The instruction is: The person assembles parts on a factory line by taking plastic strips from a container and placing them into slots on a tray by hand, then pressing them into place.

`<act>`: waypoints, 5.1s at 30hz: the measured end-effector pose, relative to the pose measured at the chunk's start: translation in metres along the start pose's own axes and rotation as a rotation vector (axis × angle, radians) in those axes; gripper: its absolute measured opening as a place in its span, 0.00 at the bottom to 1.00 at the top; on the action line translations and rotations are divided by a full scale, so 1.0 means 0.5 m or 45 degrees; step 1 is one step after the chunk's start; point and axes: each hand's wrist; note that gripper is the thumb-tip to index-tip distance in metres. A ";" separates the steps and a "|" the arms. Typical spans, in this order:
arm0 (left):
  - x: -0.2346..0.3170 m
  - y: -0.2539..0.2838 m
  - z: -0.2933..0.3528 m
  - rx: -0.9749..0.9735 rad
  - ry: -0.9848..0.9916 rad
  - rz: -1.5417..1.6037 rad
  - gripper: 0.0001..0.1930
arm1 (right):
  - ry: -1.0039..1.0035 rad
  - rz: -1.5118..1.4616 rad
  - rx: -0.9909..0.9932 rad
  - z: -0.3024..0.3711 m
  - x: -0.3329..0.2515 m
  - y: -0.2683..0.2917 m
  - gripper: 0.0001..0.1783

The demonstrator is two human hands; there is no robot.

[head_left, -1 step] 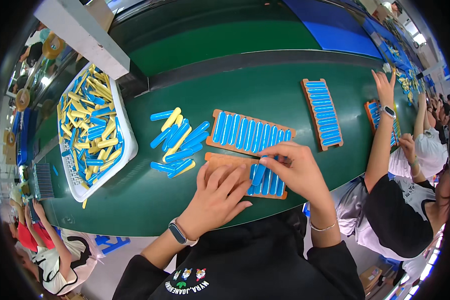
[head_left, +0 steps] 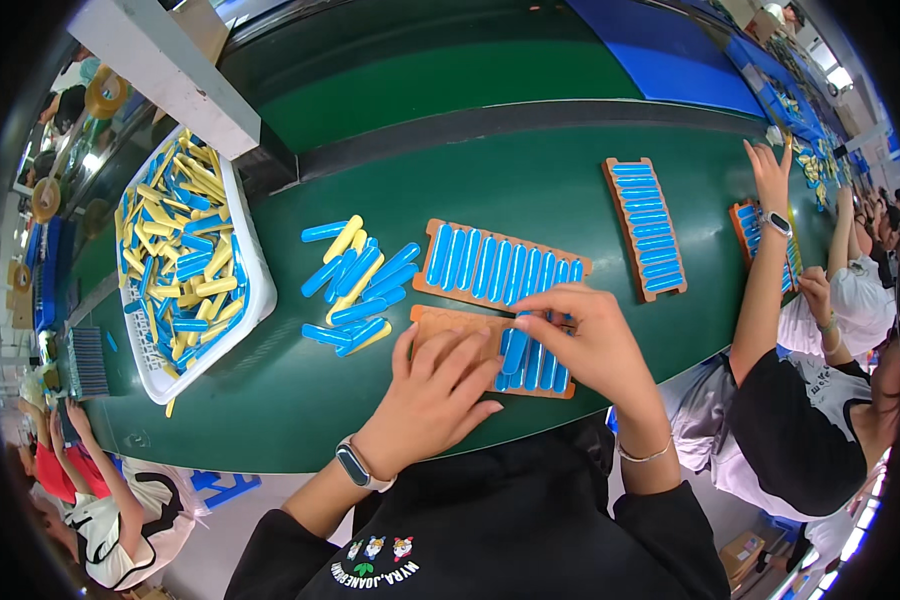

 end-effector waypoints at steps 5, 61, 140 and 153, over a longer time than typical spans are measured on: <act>-0.057 0.024 0.035 0.145 0.287 0.133 0.15 | 0.124 0.176 -0.098 -0.004 0.008 -0.049 0.08; -0.037 0.036 0.084 0.459 1.140 1.779 0.10 | 0.746 0.956 0.113 0.133 0.007 -0.139 0.14; -0.064 0.031 0.024 0.034 0.909 0.672 0.24 | 0.632 0.877 0.188 0.064 0.006 -0.140 0.12; -0.067 0.019 0.029 0.166 0.051 -0.061 0.19 | 0.701 1.063 0.185 0.074 -0.006 -0.169 0.09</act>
Point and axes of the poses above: each hand's wrist, its own z-axis away from the middle knuckle, its own y-axis out of the back of the hand, x = y × z, and after that the axes turned 6 degrees about -z, right-handed
